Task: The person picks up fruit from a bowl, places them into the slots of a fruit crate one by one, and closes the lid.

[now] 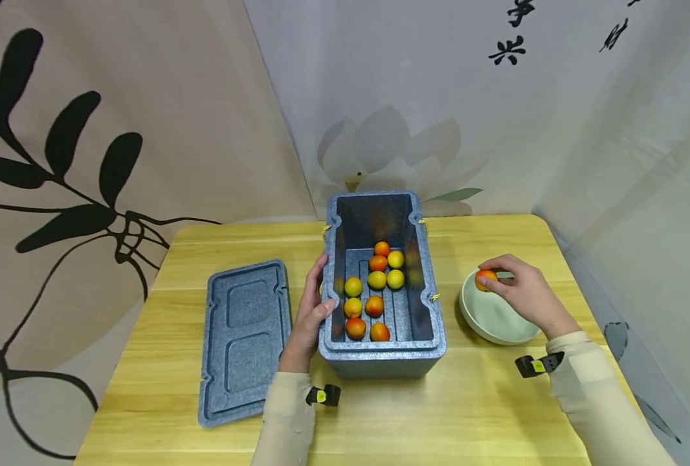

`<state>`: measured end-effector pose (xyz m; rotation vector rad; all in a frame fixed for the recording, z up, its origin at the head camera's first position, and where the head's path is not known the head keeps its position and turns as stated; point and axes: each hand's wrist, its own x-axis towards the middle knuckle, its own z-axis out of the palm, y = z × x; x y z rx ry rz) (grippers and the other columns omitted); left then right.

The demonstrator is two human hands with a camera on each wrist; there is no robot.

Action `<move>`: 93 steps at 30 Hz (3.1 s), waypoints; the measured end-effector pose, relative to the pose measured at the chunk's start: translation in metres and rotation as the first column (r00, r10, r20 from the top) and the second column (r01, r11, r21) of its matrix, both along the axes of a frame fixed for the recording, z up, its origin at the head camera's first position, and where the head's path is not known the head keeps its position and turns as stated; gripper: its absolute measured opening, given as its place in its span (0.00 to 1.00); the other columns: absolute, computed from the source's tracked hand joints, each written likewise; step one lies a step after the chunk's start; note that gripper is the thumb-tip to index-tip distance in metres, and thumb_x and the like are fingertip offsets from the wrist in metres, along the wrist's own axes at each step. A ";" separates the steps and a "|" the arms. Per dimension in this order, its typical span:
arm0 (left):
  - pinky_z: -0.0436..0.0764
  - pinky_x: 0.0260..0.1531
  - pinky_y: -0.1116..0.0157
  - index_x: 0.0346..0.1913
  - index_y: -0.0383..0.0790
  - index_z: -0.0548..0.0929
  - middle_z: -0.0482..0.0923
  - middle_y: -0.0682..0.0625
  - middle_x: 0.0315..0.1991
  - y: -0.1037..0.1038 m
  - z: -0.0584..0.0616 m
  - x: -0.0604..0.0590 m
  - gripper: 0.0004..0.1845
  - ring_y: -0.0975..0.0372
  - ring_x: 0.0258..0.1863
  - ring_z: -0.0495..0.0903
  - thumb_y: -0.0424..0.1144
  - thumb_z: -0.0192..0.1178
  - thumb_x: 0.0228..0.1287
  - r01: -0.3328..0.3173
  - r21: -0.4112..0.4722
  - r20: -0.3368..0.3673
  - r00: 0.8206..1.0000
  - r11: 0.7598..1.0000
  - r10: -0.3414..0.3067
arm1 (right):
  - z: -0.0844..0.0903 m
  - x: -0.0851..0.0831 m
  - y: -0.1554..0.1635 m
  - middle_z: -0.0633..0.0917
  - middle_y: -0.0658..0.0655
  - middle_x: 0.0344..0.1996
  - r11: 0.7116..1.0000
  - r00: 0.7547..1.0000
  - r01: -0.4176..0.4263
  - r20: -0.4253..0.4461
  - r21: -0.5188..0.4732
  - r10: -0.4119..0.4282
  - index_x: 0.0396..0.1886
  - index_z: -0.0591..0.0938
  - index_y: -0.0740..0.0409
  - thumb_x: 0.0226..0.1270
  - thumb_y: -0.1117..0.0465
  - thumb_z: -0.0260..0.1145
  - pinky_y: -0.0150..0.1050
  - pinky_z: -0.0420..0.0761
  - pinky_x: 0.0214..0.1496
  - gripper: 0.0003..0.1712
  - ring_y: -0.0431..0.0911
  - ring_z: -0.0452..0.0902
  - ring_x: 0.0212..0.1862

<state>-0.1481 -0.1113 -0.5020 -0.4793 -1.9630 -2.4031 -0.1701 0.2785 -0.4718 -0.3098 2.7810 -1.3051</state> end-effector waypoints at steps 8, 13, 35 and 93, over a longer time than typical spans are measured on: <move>0.54 0.65 0.40 0.78 0.49 0.54 0.46 0.48 0.76 0.000 0.000 0.002 0.43 0.45 0.72 0.48 0.47 0.51 0.57 -0.017 -0.006 0.013 1.000 1.000 0.017 | 0.021 -0.005 -0.010 0.81 0.58 0.48 0.999 0.996 -0.016 -0.089 -0.034 0.013 0.51 0.82 0.63 0.67 0.58 0.67 0.20 0.74 0.45 0.17 0.53 0.78 0.50; 0.58 0.65 0.47 0.78 0.49 0.53 0.45 0.49 0.77 0.000 -0.001 0.002 0.43 0.45 0.72 0.48 0.46 0.51 0.58 -0.003 0.004 0.018 1.000 1.000 0.003 | 0.027 -0.009 -0.015 0.81 0.55 0.49 0.999 0.996 0.014 -0.084 -0.046 -0.018 0.51 0.83 0.61 0.67 0.57 0.67 0.21 0.74 0.46 0.17 0.49 0.77 0.51; 0.56 0.65 0.45 0.78 0.46 0.52 0.45 0.48 0.76 0.001 0.001 0.001 0.44 0.41 0.72 0.46 0.46 0.52 0.56 0.005 0.018 0.004 1.000 1.000 -0.005 | 0.063 -0.031 -0.053 0.80 0.55 0.51 0.988 0.985 -0.070 -0.166 -0.140 0.046 0.53 0.82 0.62 0.67 0.61 0.67 0.29 0.76 0.51 0.17 0.47 0.76 0.51; 0.62 0.64 0.50 0.77 0.48 0.52 0.45 0.47 0.76 0.000 0.000 0.001 0.42 0.40 0.70 0.51 0.46 0.51 0.57 0.014 0.035 0.004 1.000 0.999 -0.014 | 0.095 -0.073 -0.131 0.80 0.51 0.52 0.948 0.929 -0.318 -0.208 -0.022 0.307 0.51 0.83 0.57 0.69 0.57 0.65 0.49 0.76 0.56 0.14 0.47 0.74 0.51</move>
